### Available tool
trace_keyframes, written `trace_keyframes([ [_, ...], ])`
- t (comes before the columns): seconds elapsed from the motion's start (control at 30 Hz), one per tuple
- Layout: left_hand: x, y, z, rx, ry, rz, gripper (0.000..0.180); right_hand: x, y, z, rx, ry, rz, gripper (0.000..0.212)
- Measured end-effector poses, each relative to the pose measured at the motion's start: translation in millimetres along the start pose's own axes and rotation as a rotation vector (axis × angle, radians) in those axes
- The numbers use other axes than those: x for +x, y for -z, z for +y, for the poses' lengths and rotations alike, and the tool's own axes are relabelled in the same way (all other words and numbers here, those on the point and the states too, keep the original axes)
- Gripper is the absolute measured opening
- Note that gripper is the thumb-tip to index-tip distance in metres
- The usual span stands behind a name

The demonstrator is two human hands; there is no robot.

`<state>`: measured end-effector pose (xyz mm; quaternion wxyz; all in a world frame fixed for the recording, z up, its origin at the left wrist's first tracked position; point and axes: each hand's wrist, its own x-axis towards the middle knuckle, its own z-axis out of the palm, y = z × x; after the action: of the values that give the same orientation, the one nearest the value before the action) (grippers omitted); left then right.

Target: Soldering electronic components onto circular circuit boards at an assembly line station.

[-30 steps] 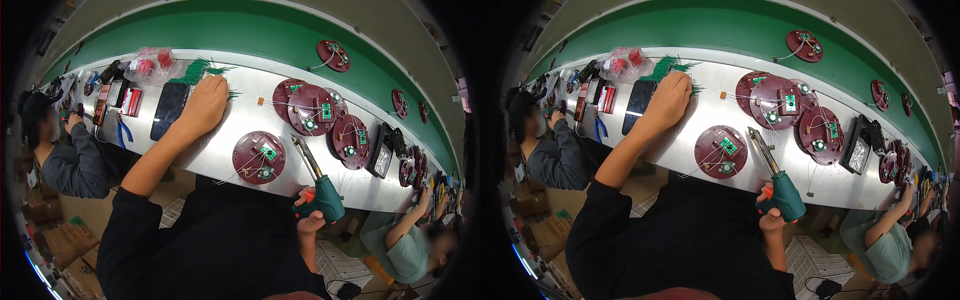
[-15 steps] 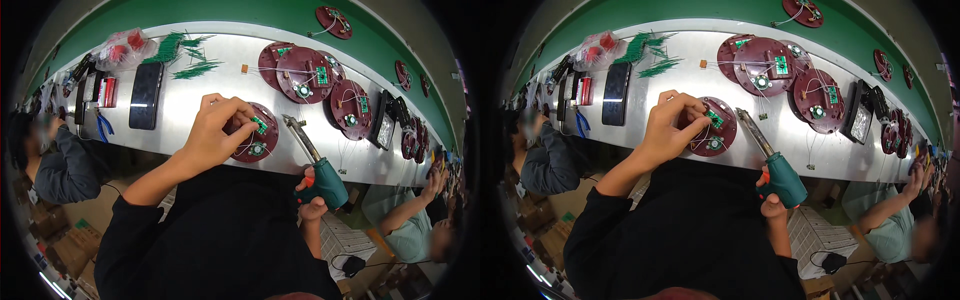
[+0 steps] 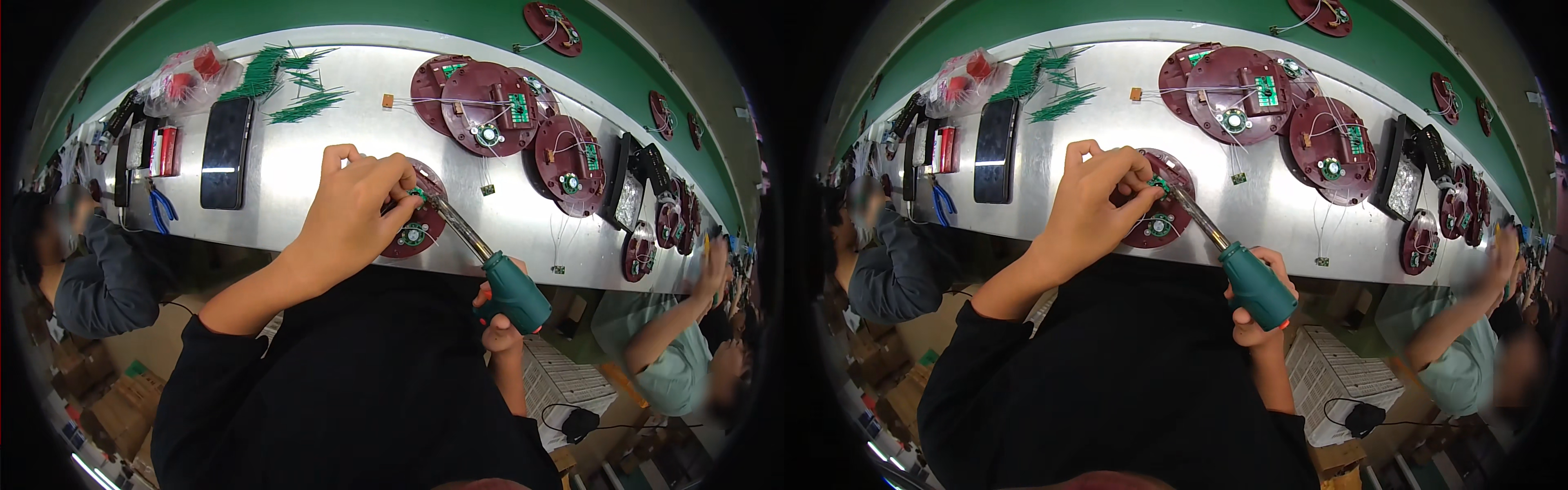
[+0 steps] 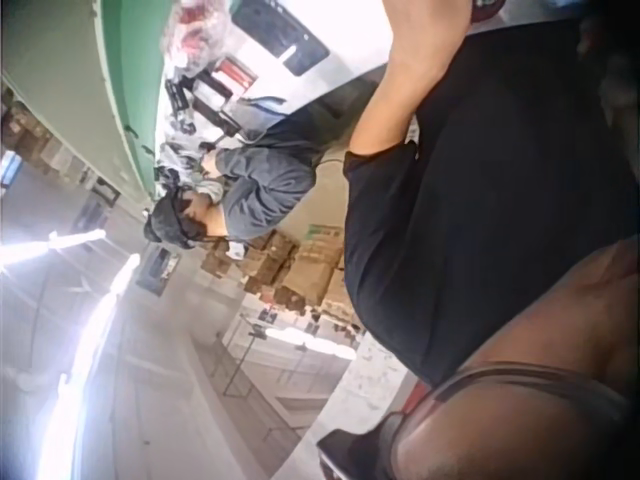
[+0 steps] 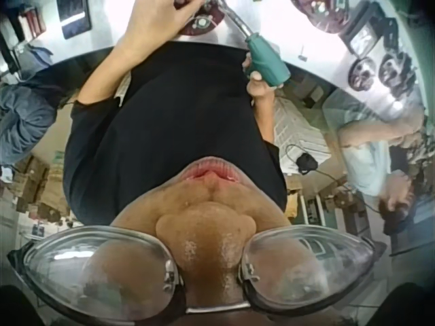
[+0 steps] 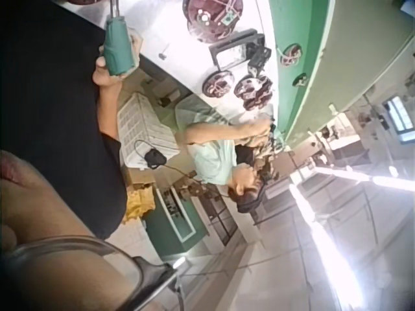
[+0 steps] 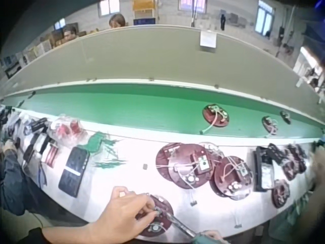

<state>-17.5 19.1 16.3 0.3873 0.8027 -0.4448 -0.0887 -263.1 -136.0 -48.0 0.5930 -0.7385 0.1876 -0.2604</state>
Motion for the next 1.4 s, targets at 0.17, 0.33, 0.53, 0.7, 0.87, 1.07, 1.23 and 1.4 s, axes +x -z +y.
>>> trace_keyframes([
  [0.17, 2, 1, 3, 0.040, 0.001, -0.018, 0.023, -2, 1, 5, -0.051, 0.035, 0.021, 0.074],
  [0.33, 7, 3, 9, 0.098, -0.001, -0.052, 0.021, 4, 2, 3, -0.148, 0.103, -0.008, 0.076],
  [0.53, 13, 6, 12, 0.122, 0.030, -0.127, 0.020, 1, 1, 7, -0.136, 0.136, 0.041, 0.080],
  [0.7, 18, 10, 14, 0.135, 0.033, -0.176, 0.019, -8, -6, 3, 0.006, -0.001, 0.147, 0.081],
  [0.87, 21, 9, 15, 0.195, -0.004, -0.198, 0.019, -14, -2, 17, 0.021, 0.038, 0.130, 0.082],
  [1.07, 21, 4, 14, 0.269, -0.085, -0.167, 0.017, -18, -2, 16, -0.021, -0.048, 0.105, 0.104],
  [1.23, 27, 13, 22, 0.127, 0.132, -0.286, 0.012, -4, 2, 8, 0.066, -0.063, 0.239, 0.102],
  [1.4, 18, 13, 15, -0.292, 0.241, -0.267, 0.018, -5, 1, 6, 0.031, -0.032, 0.245, 0.100],
])
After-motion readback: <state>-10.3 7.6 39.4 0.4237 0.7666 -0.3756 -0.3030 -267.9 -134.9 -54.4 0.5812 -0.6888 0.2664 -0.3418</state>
